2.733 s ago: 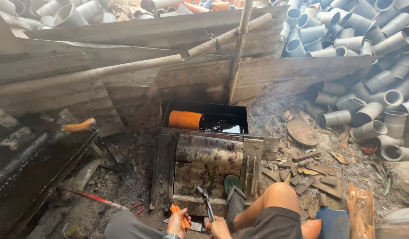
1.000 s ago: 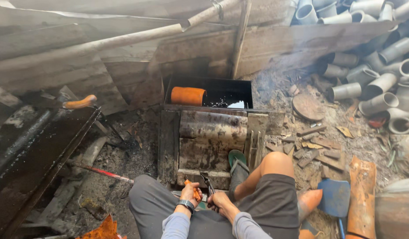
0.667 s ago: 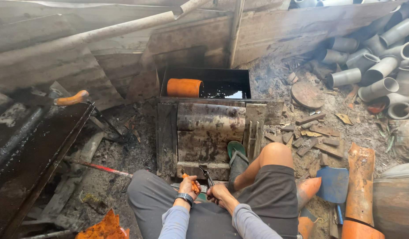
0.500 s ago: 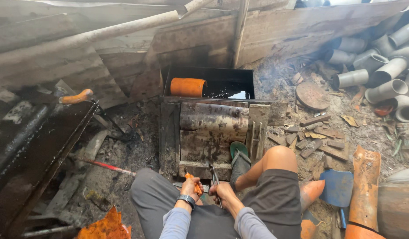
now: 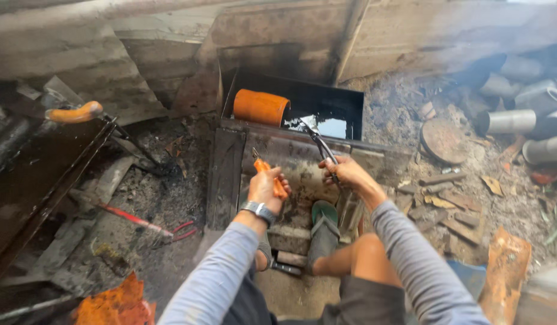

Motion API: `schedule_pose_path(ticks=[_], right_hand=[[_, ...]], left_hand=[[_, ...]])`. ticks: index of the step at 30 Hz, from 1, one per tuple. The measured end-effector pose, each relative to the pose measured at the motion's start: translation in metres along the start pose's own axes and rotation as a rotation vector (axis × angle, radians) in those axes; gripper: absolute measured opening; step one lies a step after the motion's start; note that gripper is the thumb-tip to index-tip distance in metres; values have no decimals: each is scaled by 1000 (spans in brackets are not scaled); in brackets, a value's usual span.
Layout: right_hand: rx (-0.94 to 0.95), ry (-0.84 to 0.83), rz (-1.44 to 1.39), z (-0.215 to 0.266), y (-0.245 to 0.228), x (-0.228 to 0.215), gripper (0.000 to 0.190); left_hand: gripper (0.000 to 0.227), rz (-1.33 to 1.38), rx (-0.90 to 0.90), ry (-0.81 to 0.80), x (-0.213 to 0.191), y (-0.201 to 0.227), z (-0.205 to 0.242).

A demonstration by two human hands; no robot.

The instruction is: The person repeatedly dips cylindrical ceramic pieces into a black liquid bath using tongs, then places them on a flat surface to drain. The person handles multiple pieces one at a time, rotating them in the bath to coat all sides.

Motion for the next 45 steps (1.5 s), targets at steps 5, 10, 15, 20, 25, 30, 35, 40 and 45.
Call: schedule_pose_path(ticks=[5, 10, 15, 20, 25, 30, 35, 40, 45], right_hand=[[75, -2, 214, -116, -22, -19, 32], [146, 0, 301, -212, -39, -10, 31], [174, -42, 322, -261, -61, -1, 36], [256, -86, 378, -275, -72, 6, 37], [257, -152, 395, -276, -81, 14, 35], [192, -133, 285, -264, -80, 20, 34], [46, -99, 470, -252, -68, 15, 35], [-326, -54, 790, -244, -45, -2, 35], [-548, 42, 1077, -239, -21, -22, 38]], left_hand=[[13, 185, 42, 130, 66, -37, -64], [10, 107, -130, 228, 95, -99, -76], [8, 159, -221, 225, 135, -103, -59], [9, 248, -267, 295, 147, -81, -48], [10, 278, -286, 289, 146, -81, -49], [11, 306, -306, 279, 148, -90, -47], [9, 290, -305, 285, 151, -86, -42], [9, 263, -288, 291, 151, -74, -39], [6, 252, -277, 267, 150, -69, -38]])
Point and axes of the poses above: each hand's wrist, its own z-axis away from the middle knuckle, its own x-axis out of the palm, y = z × x, the point moved 2 cm from there along -z, towards the middle knuckle, and after that the axes turned 9 degrees about y, right-handed, at the moved point
